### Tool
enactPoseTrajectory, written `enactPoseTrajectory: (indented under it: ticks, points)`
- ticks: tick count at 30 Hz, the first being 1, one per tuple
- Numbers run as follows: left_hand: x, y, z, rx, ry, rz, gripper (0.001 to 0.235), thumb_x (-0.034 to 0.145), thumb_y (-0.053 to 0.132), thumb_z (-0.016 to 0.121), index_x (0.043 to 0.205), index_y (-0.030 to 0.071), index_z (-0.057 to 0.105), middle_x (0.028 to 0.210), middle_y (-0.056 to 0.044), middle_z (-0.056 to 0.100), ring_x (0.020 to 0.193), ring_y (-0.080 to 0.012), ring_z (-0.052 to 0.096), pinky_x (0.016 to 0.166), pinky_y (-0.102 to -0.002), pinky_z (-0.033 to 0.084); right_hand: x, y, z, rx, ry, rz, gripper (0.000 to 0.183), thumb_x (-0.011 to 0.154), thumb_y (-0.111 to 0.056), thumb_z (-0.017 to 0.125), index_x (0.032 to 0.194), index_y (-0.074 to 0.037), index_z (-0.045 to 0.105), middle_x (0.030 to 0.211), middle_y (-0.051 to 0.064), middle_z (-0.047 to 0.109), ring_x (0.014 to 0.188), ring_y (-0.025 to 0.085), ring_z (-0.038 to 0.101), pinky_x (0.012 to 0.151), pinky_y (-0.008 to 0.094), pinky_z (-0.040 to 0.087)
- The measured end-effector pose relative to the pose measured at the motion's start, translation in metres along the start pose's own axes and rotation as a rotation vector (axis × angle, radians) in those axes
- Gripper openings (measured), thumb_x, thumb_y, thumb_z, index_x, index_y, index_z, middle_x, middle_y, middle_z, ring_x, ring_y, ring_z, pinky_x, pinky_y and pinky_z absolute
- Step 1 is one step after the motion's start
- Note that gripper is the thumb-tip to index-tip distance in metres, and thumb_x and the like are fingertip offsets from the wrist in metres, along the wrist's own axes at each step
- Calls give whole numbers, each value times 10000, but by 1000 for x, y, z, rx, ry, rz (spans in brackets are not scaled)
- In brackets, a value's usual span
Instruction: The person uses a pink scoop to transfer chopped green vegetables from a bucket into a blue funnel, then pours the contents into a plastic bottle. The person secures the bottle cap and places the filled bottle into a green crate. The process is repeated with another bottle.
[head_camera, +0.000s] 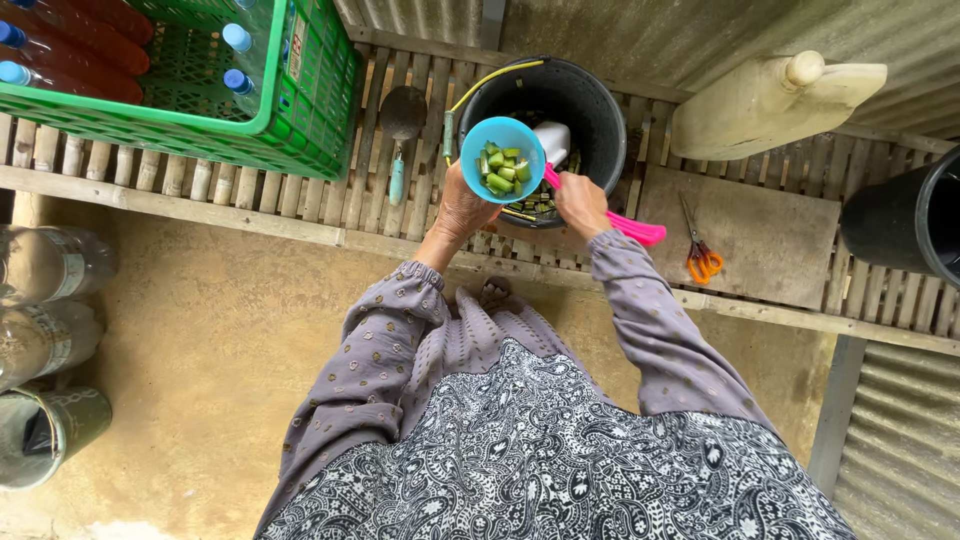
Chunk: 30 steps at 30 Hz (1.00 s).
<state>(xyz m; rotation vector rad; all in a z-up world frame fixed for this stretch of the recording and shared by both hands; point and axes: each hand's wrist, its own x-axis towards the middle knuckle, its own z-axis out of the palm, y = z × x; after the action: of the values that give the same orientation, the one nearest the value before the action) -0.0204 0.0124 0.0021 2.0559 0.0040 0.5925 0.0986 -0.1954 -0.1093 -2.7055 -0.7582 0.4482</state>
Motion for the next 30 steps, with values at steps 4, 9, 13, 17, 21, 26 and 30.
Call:
enactPoseTrajectory:
  ticks: [4,9,13,17,21,26,30]
  points:
    - [2,5,1,-87,18,-94,355,813,203,882,1059,52,675,964,-110,752,874,-264,768,744,-340,618,-29,-2,-50,613,-145,346,346,982,-166,604,1297,-37,666,822,74,735,598,121,644,507,281,524]
    - [7,8,4,-88,58,-44,305,847,192,845,1071,62,683,997,-122,746,896,-278,760,767,-351,613,-100,-15,-129,997,-43,305,379,1018,-169,601,1360,-8,626,838,28,706,603,35,600,453,170,428]
    - [10,10,6,-94,51,-100,297,866,228,826,1065,58,687,993,-128,738,887,-287,751,750,-365,602,-150,-43,-184,1133,66,261,391,1016,-144,619,1380,-1,614,863,16,696,626,33,586,475,161,420]
    - [14,11,4,-153,47,-92,263,874,238,802,1054,69,710,1009,-133,743,904,-290,754,746,-378,599,-188,-73,-226,1152,181,182,425,1003,-113,635,1412,-1,602,904,16,706,657,35,595,502,155,425]
    - [19,16,4,-137,47,-105,216,892,239,785,1034,85,730,994,-123,751,912,-283,760,754,-378,605,-207,-95,-245,1020,243,107,430,1003,-97,636,1419,6,600,914,41,720,670,47,605,502,170,440]
    - [22,19,6,-155,37,-129,230,895,261,786,1019,79,723,994,-117,752,900,-271,766,744,-376,601,-212,-113,-241,902,269,11,442,989,-82,648,1415,16,582,909,55,737,657,75,642,493,203,491]
    - [23,19,6,-143,56,-102,237,902,272,780,1020,73,729,1005,-132,744,900,-281,760,752,-378,604,-209,-126,-232,770,320,-67,426,1012,-77,680,1426,2,616,929,51,721,699,65,622,583,204,517]
